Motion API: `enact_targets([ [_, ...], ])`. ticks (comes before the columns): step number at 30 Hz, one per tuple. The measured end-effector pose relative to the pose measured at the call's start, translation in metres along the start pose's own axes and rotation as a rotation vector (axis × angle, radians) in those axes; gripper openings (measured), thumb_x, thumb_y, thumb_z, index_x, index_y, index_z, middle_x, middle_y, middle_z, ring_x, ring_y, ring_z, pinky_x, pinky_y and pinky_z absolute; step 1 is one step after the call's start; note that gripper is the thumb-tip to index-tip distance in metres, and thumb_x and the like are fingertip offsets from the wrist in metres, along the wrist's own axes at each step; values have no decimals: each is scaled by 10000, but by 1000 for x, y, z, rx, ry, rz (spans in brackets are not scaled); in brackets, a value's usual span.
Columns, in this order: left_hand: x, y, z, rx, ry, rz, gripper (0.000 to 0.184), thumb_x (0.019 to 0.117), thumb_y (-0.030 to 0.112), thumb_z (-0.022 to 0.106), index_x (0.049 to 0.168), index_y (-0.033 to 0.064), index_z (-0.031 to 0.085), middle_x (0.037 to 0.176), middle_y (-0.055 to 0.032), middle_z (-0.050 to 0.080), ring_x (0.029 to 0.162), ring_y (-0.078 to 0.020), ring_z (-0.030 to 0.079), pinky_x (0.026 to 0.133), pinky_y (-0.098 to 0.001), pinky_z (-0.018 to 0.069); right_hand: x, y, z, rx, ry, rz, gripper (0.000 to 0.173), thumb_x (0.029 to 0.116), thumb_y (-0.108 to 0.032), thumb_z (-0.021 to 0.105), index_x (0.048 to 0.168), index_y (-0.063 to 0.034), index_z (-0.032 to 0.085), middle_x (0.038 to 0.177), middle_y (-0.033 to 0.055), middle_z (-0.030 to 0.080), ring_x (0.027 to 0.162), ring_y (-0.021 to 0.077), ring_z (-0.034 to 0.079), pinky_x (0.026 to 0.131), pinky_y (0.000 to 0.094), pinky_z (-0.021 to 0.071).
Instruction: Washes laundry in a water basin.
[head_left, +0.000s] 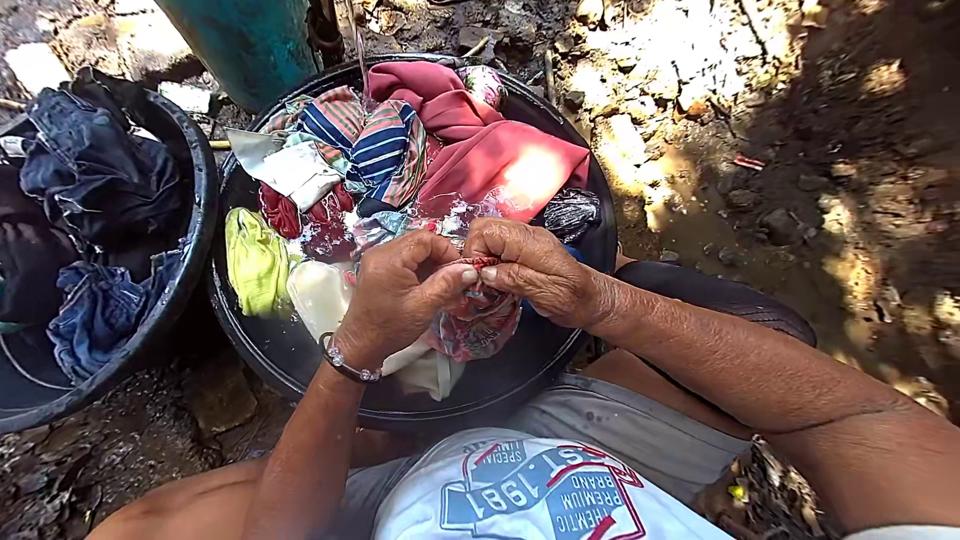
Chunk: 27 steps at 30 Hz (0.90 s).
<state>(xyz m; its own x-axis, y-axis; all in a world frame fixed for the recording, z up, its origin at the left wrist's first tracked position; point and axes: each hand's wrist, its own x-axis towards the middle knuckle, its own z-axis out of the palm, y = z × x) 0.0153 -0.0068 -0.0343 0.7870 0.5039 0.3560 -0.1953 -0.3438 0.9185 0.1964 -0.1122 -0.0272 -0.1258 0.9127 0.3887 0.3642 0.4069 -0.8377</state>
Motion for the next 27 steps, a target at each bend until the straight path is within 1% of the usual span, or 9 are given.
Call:
enact_targets([
  [3, 2, 1, -3, -67, -46, 19, 39, 932, 36, 664, 919, -1, 669, 845, -10, 659, 708, -42, 649, 659, -197, 589, 0, -2, -1, -31, 33, 13, 182, 933, -37, 458, 787, -35, 566, 834, 36, 529, 802, 58, 531, 687, 168, 439],
  [6, 3, 1, -1, -48, -43, 28, 32, 924, 24, 649, 913, -1, 666, 839, -3, 653, 708, -28, 633, 657, -183, 571, 0, -3, -3, -131, 37, 27, 184, 951, -63, 450, 816, -40, 572, 844, 41, 528, 811, 74, 532, 693, 179, 435],
  [8, 4, 0, 4, 59, -13, 21, 41, 921, 31, 644, 892, 9, 663, 797, 5, 635, 667, -5, 599, 620, -153, 538, 0, -6, -3, -214, 42, 28, 196, 949, -75, 447, 810, -38, 580, 835, 50, 533, 805, 93, 538, 685, 199, 439],
  [10, 5, 0, 6, 201, 3, 30, 64, 921, 53, 640, 877, 16, 668, 775, 0, 632, 660, 6, 591, 618, -132, 521, 1, -7, -1, -270, 48, 38, 186, 932, -72, 449, 796, -41, 573, 822, 49, 528, 777, 97, 536, 652, 205, 437],
  [13, 6, -2, 7, 356, 9, 84, 100, 921, 74, 627, 851, 14, 667, 759, -22, 623, 673, -9, 576, 636, -132, 492, -1, -4, 1, -309, 50, 48, 184, 943, -76, 447, 818, -33, 576, 822, 69, 534, 787, 125, 544, 666, 230, 440],
  [17, 4, -5, 5, 346, 1, 113, 110, 940, 66, 624, 860, -1, 663, 762, -36, 630, 679, -25, 593, 656, -145, 513, -2, -3, 2, -288, 14, 55, 187, 962, -77, 447, 849, -24, 586, 847, 76, 540, 819, 135, 549, 699, 234, 449],
  [21, 1, -9, 7, 362, 24, 132, 112, 939, 69, 645, 861, -10, 662, 767, -49, 629, 687, -34, 596, 663, -147, 514, -1, -3, 1, -258, -20, 100, 172, 955, -80, 452, 863, -25, 587, 858, 69, 539, 817, 123, 548, 696, 229, 452],
  [24, -1, -11, 10, 417, 56, 157, 123, 946, 80, 644, 873, -17, 663, 776, -70, 632, 694, -60, 608, 675, -165, 527, -2, -1, 1, -190, -16, 133, 165, 970, -75, 462, 863, -29, 579, 852, 56, 539, 798, 84, 541, 690, 199, 444],
  [27, -2, -10, 15, 467, 103, 188, 132, 963, 79, 638, 924, -40, 679, 808, -99, 646, 722, -85, 622, 701, -180, 534, 0, 2, 0, -75, 24, 154, 186, 977, -46, 442, 844, -34, 571, 820, 26, 537, 778, 33, 534, 695, 167, 432],
])
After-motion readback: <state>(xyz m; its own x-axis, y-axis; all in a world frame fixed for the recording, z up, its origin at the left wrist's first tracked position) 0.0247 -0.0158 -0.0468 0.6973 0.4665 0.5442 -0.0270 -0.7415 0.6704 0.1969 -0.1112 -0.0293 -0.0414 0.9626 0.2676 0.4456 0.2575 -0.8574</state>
